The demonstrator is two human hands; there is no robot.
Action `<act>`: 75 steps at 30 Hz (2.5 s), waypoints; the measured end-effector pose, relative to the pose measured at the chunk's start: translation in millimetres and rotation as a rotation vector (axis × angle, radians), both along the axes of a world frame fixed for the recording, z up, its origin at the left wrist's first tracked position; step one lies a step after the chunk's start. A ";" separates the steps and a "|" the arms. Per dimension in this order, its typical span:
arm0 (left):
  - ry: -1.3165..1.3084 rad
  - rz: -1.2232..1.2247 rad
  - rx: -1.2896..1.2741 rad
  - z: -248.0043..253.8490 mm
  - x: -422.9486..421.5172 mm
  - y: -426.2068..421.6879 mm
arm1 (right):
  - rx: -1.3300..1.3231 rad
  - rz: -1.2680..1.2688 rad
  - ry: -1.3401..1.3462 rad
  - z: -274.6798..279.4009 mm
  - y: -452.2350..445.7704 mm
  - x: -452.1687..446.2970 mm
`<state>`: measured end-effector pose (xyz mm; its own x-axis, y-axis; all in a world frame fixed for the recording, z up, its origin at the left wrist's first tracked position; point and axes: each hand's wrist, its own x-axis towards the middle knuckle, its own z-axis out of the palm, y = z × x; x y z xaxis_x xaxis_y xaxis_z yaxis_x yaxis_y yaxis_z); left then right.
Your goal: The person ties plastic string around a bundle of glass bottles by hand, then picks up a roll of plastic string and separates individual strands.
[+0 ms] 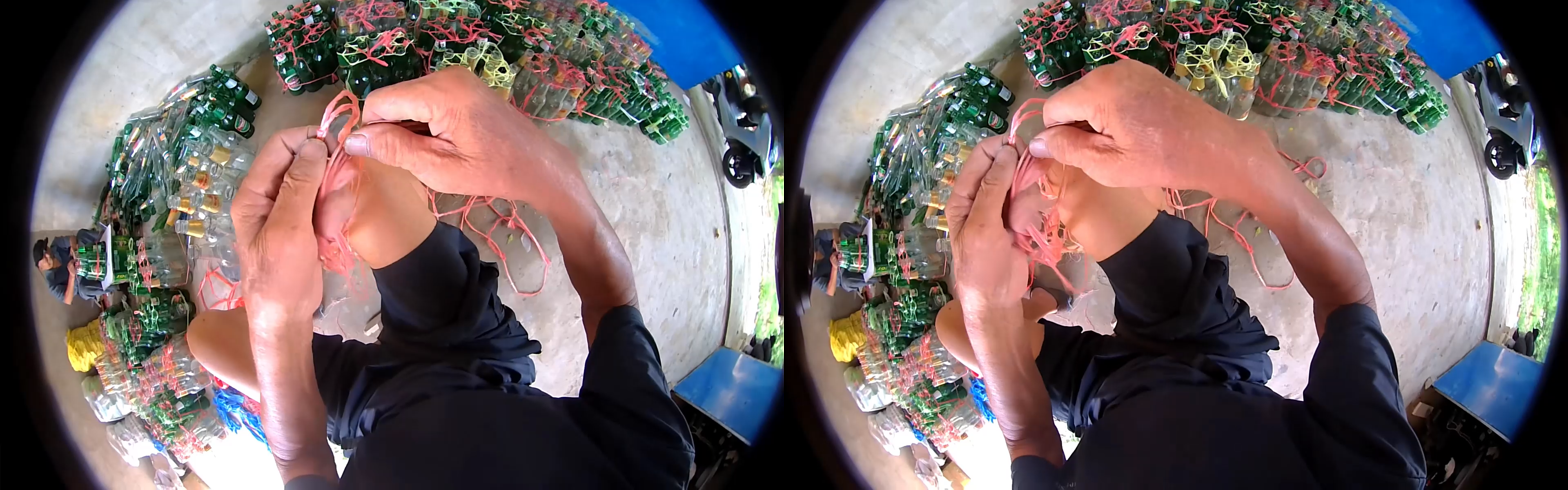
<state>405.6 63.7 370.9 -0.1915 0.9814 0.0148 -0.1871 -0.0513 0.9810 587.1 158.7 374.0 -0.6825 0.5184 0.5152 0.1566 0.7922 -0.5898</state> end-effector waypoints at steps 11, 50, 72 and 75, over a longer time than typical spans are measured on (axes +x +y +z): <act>-0.182 0.542 0.114 55.6 -73.7 -7.3 | -0.851 -0.209 -0.041 -67.2 13.1 85.2; 0.399 -0.537 0.555 24.6 126.4 107.3 | -0.797 -0.339 0.603 -35.6 -30.6 105.5; 0.793 -0.449 0.184 -84.9 117.2 79.7 | -1.255 -0.354 0.993 -126.5 -40.6 76.5; 0.747 -0.436 0.214 -101.8 124.9 77.2 | -1.202 -0.307 1.008 -134.0 -38.5 82.5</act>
<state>530.4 140.9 269.1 0.3310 0.9266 0.1782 0.4517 -0.3214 0.8323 669.6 120.2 240.0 -0.1295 0.9843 -0.1199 -0.6064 -0.1743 -0.7758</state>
